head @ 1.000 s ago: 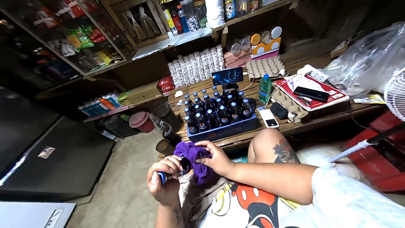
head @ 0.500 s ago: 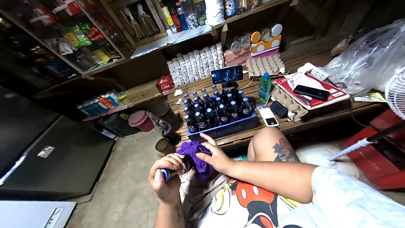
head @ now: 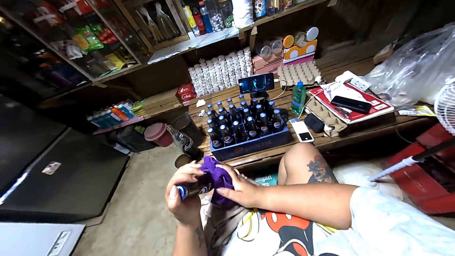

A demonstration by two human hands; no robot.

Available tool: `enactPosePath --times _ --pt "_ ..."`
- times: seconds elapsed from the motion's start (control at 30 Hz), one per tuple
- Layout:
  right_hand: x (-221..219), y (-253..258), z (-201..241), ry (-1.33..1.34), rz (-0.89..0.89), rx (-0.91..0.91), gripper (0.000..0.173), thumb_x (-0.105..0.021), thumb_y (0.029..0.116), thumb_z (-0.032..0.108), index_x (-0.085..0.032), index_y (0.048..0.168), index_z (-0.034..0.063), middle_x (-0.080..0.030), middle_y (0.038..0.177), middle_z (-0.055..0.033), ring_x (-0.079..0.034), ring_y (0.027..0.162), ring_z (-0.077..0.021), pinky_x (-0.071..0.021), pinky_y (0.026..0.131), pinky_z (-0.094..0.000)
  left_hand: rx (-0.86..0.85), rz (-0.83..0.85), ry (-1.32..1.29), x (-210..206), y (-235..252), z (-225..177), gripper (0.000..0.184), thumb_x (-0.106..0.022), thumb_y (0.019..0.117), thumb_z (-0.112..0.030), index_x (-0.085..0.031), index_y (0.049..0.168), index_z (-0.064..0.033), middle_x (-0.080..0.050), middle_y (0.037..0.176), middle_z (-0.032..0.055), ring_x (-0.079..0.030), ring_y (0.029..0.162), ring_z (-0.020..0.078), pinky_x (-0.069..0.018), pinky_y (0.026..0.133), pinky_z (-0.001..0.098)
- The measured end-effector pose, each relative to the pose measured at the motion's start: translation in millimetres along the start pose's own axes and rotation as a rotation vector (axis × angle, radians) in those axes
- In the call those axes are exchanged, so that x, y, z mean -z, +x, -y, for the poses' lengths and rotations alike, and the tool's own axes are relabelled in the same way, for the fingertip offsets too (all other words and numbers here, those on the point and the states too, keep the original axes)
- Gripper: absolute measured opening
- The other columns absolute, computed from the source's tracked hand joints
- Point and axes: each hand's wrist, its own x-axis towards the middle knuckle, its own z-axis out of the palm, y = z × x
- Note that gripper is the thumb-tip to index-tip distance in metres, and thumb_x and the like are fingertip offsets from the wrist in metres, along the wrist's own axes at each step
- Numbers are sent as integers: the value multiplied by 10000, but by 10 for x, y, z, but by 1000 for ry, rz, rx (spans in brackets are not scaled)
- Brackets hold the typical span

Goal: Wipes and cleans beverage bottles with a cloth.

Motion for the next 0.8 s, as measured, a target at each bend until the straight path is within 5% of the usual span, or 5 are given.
enactPosePath --times 0.13,0.47,0.7,0.8 --pt "-19 -28 88 -90 -27 140 697 -586 1027 314 -298 1566 -19 -331 1595 -271 -334 1503 -294 -292 1235 -402 31 -10 96 -15 -14 -42 470 -409 1029 -561 -771 1005 -261 -726 1206 -1 -587 1293 238 -414 1149 398" --pt "-44 37 290 -223 -114 653 608 -724 940 247 -493 1428 -34 -532 1432 -282 -465 1407 -364 -351 1203 -462 24 6 81 -137 -105 -54 498 -443 1011 -597 -682 1252 -233 -666 1342 72 -555 1341 292 -434 1146 437" --pt "69 146 386 -300 3 543 585 -706 960 297 -507 1418 -9 -564 1423 -226 -492 1394 -325 -377 1175 -479 -4 -31 189 -81 -115 -75 489 -421 1007 -615 -685 1250 -284 -569 1480 33 -422 1459 272 -293 1232 434" --pt "86 177 306 -289 17 486 603 -722 950 274 -497 1440 4 -566 1420 -214 -500 1381 -319 -377 1177 -475 -11 -59 170 -47 -118 -65 489 -429 1003 -614 -694 1244 -282 -569 1481 34 -415 1464 269 -304 1225 425"
